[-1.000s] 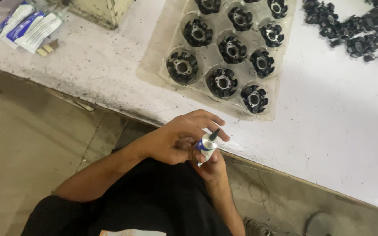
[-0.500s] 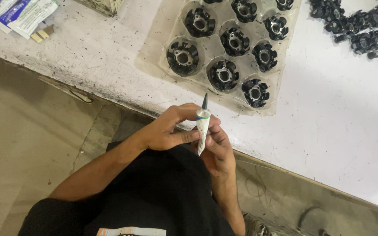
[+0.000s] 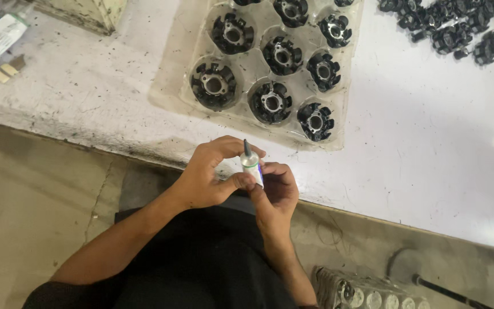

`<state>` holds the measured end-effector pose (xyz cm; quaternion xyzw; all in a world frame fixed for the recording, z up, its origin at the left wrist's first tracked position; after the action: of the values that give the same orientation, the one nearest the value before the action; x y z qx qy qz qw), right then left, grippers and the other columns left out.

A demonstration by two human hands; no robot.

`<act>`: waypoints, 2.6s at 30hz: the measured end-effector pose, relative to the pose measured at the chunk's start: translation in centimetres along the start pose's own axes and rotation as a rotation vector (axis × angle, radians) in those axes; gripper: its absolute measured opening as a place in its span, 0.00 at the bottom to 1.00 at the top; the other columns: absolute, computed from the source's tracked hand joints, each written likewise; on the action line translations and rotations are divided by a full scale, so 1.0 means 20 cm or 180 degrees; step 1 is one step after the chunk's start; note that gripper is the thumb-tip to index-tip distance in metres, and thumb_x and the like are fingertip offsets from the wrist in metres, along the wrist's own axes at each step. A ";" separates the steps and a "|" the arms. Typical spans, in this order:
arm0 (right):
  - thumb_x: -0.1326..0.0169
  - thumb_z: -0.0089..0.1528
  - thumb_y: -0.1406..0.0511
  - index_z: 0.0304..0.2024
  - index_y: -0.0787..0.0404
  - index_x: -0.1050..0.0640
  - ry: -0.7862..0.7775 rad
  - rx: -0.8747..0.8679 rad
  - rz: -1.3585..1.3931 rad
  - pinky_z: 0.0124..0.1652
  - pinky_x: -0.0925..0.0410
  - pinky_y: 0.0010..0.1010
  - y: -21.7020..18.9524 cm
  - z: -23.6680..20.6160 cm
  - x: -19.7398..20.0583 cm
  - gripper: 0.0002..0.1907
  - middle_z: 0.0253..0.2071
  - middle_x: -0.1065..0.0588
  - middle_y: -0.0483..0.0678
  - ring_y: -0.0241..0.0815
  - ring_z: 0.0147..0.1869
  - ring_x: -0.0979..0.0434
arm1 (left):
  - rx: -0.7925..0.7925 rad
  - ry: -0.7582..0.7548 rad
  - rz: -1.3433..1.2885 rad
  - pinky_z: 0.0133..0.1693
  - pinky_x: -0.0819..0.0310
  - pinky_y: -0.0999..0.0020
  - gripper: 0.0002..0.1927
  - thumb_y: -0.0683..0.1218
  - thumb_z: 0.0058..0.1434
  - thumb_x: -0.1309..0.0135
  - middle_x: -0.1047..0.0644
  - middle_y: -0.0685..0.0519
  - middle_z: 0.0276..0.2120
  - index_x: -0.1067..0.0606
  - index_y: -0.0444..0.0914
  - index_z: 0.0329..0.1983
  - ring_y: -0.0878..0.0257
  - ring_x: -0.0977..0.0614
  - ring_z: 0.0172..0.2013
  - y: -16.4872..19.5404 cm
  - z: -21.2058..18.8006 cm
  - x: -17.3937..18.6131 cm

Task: The person picks black plastic rotor-like components one at a time from a tray and squeezes adhesive from a tube onto each part, then places the glued part back into the tray or onto the table. The person continues this gluing cycle across many parts, occasionally repositioning the tray.

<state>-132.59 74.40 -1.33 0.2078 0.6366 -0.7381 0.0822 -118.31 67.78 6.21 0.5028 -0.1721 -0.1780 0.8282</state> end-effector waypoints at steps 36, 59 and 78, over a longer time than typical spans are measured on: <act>0.42 0.61 0.78 0.32 0.53 0.36 0.0969 0.0082 0.1204 0.47 0.31 0.32 -0.06 0.02 0.34 0.20 0.37 0.25 0.46 0.39 0.43 0.25 | -0.0333 -0.0629 0.4015 0.69 0.55 0.36 0.17 0.59 0.64 0.44 0.29 0.40 0.62 0.16 0.44 0.41 0.38 0.40 0.70 -0.31 0.32 0.28; 0.37 0.58 0.81 0.32 0.56 0.36 0.0783 0.0645 0.0309 0.48 0.29 0.29 -0.12 0.07 0.22 0.23 0.38 0.21 0.52 0.38 0.44 0.22 | 0.0178 0.0781 -0.3420 0.70 0.28 0.53 0.36 0.52 0.50 0.40 0.27 0.43 0.63 0.30 0.37 0.63 0.46 0.24 0.68 -0.18 0.25 0.38; 0.34 0.54 0.83 0.29 0.59 0.37 0.0528 0.2622 -0.2165 0.47 0.24 0.35 -0.58 -0.12 -0.16 0.25 0.40 0.19 0.55 0.46 0.49 0.19 | -0.1194 0.0489 -0.1789 0.51 0.17 0.61 0.26 0.59 0.75 0.50 0.22 0.38 0.50 0.28 0.31 0.57 0.54 0.16 0.48 0.19 0.29 0.27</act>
<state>-133.68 78.23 10.31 0.0625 0.3303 -0.8927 -0.3002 -115.83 62.54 12.75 0.3815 0.0717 -0.3892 0.8353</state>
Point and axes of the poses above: each hand's wrist, its own z-axis towards the middle knuckle, its own x-axis out of the back of the hand, y = z × x, the point moved 10 cm from there along z, towards the middle knuckle
